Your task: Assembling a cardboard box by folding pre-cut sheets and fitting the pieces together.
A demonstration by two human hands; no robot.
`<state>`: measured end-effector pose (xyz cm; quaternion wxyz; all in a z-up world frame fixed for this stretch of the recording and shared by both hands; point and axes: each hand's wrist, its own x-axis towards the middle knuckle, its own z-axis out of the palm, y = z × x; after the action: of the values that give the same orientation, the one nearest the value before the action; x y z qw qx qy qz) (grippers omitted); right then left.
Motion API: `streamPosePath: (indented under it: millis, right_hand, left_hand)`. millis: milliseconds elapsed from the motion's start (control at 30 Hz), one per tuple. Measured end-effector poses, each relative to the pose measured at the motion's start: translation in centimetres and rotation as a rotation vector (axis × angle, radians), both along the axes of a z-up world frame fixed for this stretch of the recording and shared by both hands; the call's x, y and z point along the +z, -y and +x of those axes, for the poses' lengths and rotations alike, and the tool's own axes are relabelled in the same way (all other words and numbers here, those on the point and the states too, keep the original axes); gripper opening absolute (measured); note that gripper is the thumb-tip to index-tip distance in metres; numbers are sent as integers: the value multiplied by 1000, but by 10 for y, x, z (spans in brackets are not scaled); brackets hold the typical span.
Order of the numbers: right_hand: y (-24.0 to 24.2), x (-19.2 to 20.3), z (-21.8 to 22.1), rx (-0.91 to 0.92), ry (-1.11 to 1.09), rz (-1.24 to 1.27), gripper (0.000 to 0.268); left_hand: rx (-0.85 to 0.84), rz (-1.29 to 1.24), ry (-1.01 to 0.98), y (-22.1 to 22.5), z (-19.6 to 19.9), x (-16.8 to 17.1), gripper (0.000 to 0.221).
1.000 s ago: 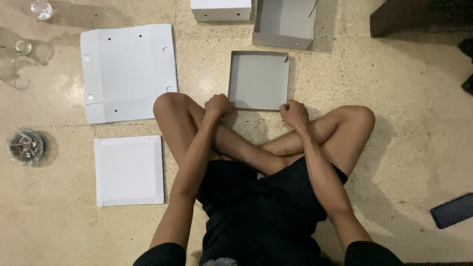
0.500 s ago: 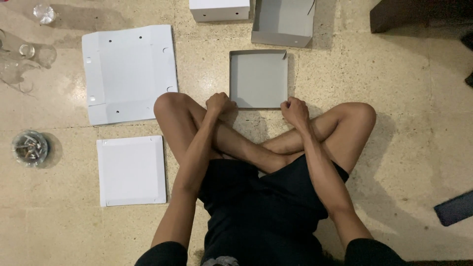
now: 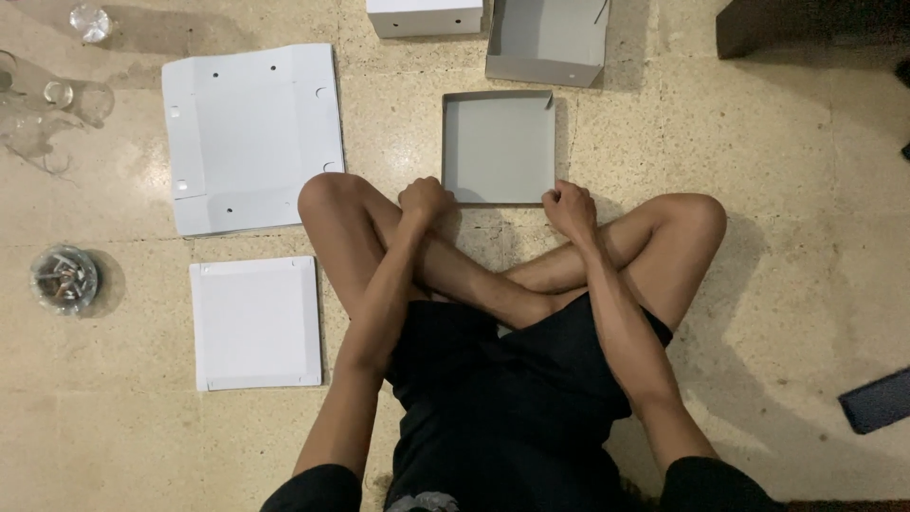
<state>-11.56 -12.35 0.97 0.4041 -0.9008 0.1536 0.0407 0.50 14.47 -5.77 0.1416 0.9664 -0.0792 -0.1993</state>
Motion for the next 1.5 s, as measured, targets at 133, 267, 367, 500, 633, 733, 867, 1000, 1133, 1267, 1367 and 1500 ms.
streamPosePath:
  millis: [133,267,367,500,633,733,867,1000,1133,1267,1367,1500]
  right_hand:
    - [0,-1,1,13,11,-2,30]
    - [0,-2,1,13,10,17,28]
    - [0,-3,1,1,1,18,29]
    - [5,-11,3,-22,-33,-31,30]
    - [9,-25,5,-24,-28,14,33]
    - [6,-17,5,-56,-32,59,36]
    - [16,-45,8,-135,-103,194,43]
    - [12,-27,5,-185,-57,320,35]
    - [0,-2,0,-196,-79,426,31]
    - [-8,12,-2,-277,-99,653,21]
    - [-12,17,-1,-298,-91,726,17]
    - [-13,22,-1,-283,-70,735,17]
  left_hand:
    - [105,107,88,26,-21,62,29]
    - [-100,-135,185,65,-55,71,28]
    - [-215,-241,172,99,-79,57,25]
    - [-321,-250,253,125,-109,47,25]
    - [-265,-330,317,124,-99,29,12]
    - [-255,-351,421,117,-98,44,9]
    - [-179,-434,459,120,-101,48,4]
    - [-92,-461,468,118,-105,57,7]
    - [-9,-495,478,118,-102,48,4]
    - [37,-496,411,117,-100,48,5]
    - [41,-538,361,117,-98,52,10]
    - [9,-623,320,116,-97,58,16]
